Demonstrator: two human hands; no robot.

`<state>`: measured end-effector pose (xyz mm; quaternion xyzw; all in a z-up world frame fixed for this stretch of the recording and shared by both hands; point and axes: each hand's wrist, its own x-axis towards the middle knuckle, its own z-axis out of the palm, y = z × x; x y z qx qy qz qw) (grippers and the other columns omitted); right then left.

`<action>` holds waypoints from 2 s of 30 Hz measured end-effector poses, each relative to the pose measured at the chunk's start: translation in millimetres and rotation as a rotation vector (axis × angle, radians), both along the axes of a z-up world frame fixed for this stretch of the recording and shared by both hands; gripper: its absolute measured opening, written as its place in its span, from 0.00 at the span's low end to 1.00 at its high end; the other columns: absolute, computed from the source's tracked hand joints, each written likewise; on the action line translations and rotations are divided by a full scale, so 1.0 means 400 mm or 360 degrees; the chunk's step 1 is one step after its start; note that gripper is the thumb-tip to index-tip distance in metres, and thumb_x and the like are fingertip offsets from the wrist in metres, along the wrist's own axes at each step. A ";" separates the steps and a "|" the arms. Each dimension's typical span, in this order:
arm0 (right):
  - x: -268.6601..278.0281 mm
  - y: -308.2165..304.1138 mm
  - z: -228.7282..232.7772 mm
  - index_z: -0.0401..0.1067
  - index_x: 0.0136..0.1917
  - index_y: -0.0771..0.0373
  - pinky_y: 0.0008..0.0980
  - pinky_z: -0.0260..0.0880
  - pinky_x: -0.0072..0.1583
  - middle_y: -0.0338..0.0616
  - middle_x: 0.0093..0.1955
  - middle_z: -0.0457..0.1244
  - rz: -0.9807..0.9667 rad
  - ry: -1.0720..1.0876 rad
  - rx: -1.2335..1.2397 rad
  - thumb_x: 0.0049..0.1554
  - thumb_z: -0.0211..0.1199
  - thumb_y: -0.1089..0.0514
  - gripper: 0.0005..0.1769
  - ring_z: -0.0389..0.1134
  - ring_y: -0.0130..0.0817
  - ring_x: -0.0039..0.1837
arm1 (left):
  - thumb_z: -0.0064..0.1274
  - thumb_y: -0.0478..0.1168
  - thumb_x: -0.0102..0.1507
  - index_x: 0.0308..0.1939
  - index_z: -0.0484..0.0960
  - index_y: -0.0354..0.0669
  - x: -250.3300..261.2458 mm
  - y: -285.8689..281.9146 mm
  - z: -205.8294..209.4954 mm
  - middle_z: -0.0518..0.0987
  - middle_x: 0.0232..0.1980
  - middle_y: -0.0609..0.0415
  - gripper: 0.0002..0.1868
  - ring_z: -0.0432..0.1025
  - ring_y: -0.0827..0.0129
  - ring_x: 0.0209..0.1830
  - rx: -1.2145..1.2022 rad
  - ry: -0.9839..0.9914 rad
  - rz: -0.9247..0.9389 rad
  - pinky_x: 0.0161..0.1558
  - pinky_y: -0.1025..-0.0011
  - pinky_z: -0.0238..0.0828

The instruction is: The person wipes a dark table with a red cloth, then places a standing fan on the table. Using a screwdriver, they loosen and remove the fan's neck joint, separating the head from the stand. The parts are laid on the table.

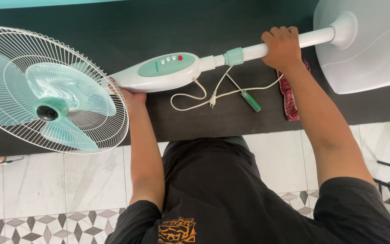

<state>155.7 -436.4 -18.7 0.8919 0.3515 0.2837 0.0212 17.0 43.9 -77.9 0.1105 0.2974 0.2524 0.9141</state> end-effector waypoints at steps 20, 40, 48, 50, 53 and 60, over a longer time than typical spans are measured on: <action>0.032 0.032 0.038 0.79 0.47 0.52 0.45 0.66 0.51 0.40 0.43 0.68 -0.0298 0.0675 -0.0374 0.38 0.73 0.49 0.21 0.71 0.43 0.49 | 0.58 0.56 0.63 0.74 0.59 0.37 0.015 0.029 -0.184 0.66 0.71 0.40 0.44 0.63 0.48 0.73 0.0467 -0.0080 0.0155 0.74 0.49 0.62; -0.039 0.030 0.027 0.75 0.50 0.55 0.50 0.63 0.64 0.41 0.49 0.65 -0.0193 0.0329 0.0011 0.49 0.75 0.52 0.17 0.67 0.43 0.56 | 0.48 0.66 0.61 0.72 0.61 0.47 0.017 0.043 -0.225 0.69 0.69 0.38 0.42 0.65 0.42 0.70 0.0070 -0.0458 0.0041 0.73 0.40 0.61; -0.087 -0.050 -0.037 0.70 0.59 0.54 0.67 0.45 0.77 0.37 0.57 0.62 -0.0252 -0.0203 0.0140 0.52 0.76 0.60 0.23 0.63 0.40 0.68 | 0.46 0.66 0.63 0.70 0.67 0.53 0.022 0.070 -0.219 0.72 0.68 0.41 0.36 0.68 0.43 0.67 -0.0016 -0.0630 0.0061 0.73 0.33 0.60; -0.066 -0.090 -0.033 0.70 0.59 0.55 0.67 0.46 0.76 0.38 0.58 0.62 -0.0281 -0.0164 0.0199 0.51 0.75 0.60 0.23 0.63 0.42 0.68 | 0.45 0.68 0.61 0.67 0.69 0.52 0.021 0.092 -0.203 0.72 0.66 0.42 0.37 0.69 0.44 0.65 -0.0217 -0.0602 0.0195 0.69 0.28 0.59; -0.054 -0.140 -0.040 0.70 0.59 0.57 0.66 0.48 0.76 0.39 0.58 0.63 -0.0260 -0.0133 0.0260 0.55 0.74 0.59 0.21 0.63 0.44 0.69 | 0.47 0.62 0.63 0.63 0.72 0.52 -0.002 0.119 -0.180 0.75 0.65 0.46 0.30 0.70 0.46 0.67 -0.0199 -0.0702 0.0086 0.72 0.21 0.54; -0.023 -0.200 -0.080 0.70 0.58 0.57 0.59 0.50 0.78 0.40 0.58 0.64 -0.0345 -0.0261 0.0318 0.54 0.69 0.64 0.19 0.64 0.45 0.70 | 0.50 0.60 0.62 0.55 0.81 0.50 -0.001 0.133 -0.177 0.82 0.55 0.49 0.25 0.75 0.49 0.61 -0.0246 -0.0783 0.0032 0.69 0.33 0.63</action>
